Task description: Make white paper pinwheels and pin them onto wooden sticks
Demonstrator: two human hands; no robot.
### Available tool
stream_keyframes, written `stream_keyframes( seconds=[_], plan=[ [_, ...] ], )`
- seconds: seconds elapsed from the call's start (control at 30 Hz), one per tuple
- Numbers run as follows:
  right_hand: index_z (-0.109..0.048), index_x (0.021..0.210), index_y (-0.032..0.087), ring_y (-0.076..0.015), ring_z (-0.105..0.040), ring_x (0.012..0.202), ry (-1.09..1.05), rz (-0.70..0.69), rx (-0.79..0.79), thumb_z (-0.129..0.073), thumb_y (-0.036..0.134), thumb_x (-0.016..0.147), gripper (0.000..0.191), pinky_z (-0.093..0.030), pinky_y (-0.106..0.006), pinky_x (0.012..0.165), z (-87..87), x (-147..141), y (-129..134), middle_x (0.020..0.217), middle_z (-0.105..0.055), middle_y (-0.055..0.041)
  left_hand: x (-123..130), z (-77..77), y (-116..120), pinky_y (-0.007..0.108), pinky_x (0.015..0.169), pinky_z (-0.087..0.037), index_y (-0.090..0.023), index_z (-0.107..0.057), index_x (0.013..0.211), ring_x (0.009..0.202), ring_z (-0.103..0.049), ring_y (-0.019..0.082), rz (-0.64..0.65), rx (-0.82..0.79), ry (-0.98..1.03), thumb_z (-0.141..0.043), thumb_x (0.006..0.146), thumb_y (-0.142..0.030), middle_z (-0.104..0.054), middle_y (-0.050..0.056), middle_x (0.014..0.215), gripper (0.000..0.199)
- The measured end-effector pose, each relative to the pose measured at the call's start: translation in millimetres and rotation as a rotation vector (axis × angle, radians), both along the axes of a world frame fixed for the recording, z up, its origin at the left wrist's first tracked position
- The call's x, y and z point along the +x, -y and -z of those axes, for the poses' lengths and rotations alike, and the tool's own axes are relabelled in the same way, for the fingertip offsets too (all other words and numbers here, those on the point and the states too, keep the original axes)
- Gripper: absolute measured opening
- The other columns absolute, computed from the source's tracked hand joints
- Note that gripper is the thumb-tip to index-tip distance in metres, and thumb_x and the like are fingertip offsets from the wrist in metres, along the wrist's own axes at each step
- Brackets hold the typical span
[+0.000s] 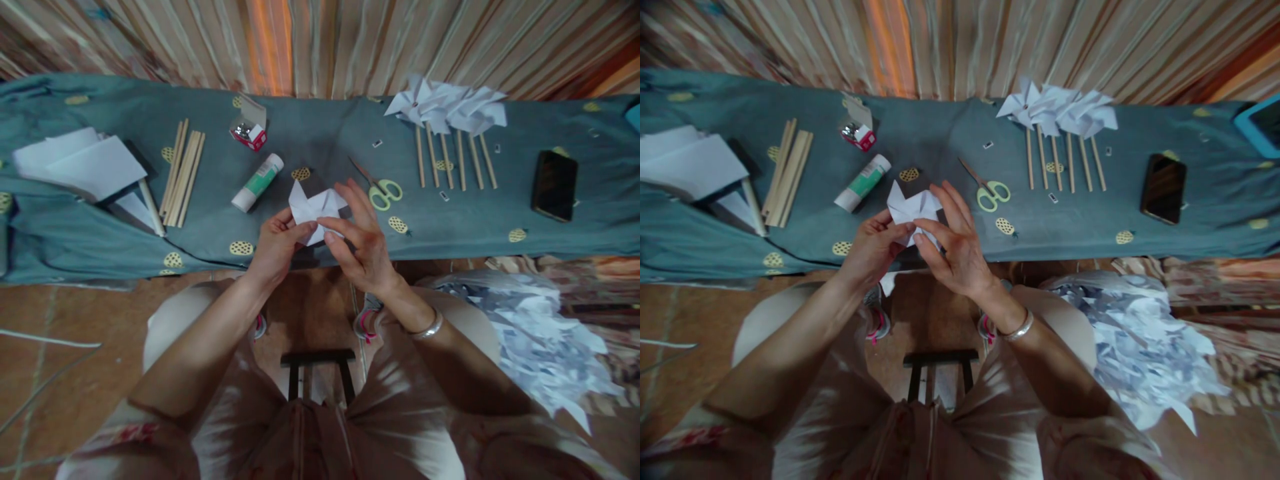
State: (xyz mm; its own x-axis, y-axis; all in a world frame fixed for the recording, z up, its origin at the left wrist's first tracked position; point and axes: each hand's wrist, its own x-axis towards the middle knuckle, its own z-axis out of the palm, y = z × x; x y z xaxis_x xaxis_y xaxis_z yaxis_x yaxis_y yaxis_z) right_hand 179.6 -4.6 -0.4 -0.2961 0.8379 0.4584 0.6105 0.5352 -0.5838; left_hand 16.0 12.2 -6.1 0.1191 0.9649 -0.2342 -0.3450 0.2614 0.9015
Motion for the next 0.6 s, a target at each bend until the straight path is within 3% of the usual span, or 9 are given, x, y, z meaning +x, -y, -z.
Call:
stream_keyframes(
  seconds=[0.13, 0.27, 0.43, 0.6],
  plan=[
    [-0.055, 0.133, 0.031, -0.0272, -0.035, 0.146, -0.160, 0.086, -0.062, -0.053, 0.043, 0.093, 0.041, -0.035, -0.054, 0.117, -0.4, 6, -1, 0.154, -0.041, -0.0050, -1, -0.7, -2, 0.030, 0.079, -0.055, -0.021, -0.073, 0.095, 0.084, -0.069, 0.017, -0.035, 0.005, -0.015, -0.076, 0.067, -0.021, -0.077, 0.002, 0.095, 0.028],
    [-0.045, 0.141, 0.028, -0.0300, -0.046, 0.139, -0.444, 0.194, -0.242, -0.065, 0.051, 0.084, 0.065, -0.045, -0.053, 0.108, 16.8, 8, -7, 0.151, -0.046, -0.0115, -2, -0.2, -3, 0.030, 0.078, -0.055, -0.019, -0.072, 0.096, 0.082, -0.069, 0.017, -0.068, 0.032, -0.033, -0.077, 0.066, -0.023, -0.077, 0.002, 0.095, 0.031],
    [-0.045, 0.137, 0.023, -0.0266, -0.070, 0.102, -0.750, 0.091, -0.582, -0.078, 0.054, 0.070, 0.080, -0.057, -0.046, 0.091, 32.4, -2, -16, 0.110, -0.073, -0.0097, 2, -1.1, -1, 0.029, 0.074, -0.054, -0.019, -0.072, 0.094, 0.081, -0.068, 0.018, -0.049, 0.067, -0.088, -0.077, 0.065, -0.025, -0.076, 0.003, 0.093, 0.031],
    [-0.050, 0.129, 0.025, -0.0247, -0.072, 0.091, -0.881, 0.088, -0.676, -0.086, 0.048, 0.060, 0.081, -0.060, -0.044, 0.085, 29.8, -7, -20, 0.094, -0.076, -0.0035, 6, -2.7, 1, 0.030, 0.076, -0.054, -0.018, -0.072, 0.091, 0.083, -0.068, 0.019, -0.027, 0.101, -0.119, -0.077, 0.064, -0.023, -0.076, 0.002, 0.090, 0.028]
  ],
)
